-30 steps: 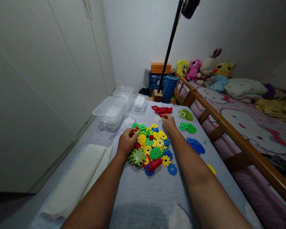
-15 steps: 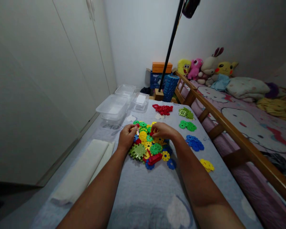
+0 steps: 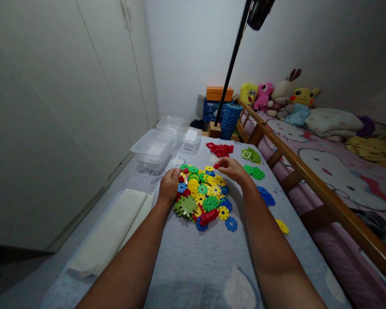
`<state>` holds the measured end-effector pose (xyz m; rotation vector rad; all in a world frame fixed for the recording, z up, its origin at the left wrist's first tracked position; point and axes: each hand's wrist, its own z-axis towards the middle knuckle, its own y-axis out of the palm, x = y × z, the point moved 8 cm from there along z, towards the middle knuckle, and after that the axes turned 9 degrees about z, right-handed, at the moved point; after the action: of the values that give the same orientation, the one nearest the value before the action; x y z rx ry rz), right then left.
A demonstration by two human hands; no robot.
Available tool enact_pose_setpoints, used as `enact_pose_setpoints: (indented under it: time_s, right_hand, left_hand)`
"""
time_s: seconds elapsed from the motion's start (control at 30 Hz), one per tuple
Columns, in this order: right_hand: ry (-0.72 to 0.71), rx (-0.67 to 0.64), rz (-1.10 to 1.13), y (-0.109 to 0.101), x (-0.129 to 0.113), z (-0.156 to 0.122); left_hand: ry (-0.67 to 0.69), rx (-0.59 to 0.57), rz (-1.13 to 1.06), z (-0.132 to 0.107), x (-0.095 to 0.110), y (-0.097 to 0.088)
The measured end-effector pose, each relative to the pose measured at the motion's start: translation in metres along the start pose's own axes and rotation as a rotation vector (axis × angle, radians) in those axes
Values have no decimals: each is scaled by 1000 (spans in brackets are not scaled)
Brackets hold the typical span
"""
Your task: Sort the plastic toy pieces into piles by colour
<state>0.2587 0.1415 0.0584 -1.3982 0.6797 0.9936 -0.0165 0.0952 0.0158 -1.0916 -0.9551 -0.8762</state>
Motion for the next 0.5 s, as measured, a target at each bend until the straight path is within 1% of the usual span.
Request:
enact_pose_setpoints:
  time_s: [0.07, 0.13, 0.23, 0.3, 0.37, 0.5]
  right_hand:
    - [39, 176, 40, -20, 21, 7]
    - [76, 348, 22, -38, 39, 14]
    - [137, 567, -55, -60, 56, 25]
    - [188, 660, -107, -70, 64, 33]
    - [243, 722, -158, -79, 72, 41]
    - [314, 789, -234, -91, 89, 52]
  left_hand:
    - [-5, -6, 0, 0, -1, 1]
    - [-5, -11, 1, 0, -2, 1]
    - [-5, -14, 3, -1, -4, 1]
    - [-7, -14, 3, -1, -5, 1]
    - [-7, -13, 5, -2, -5, 0]
    - [-6, -21, 16, -2, -5, 1]
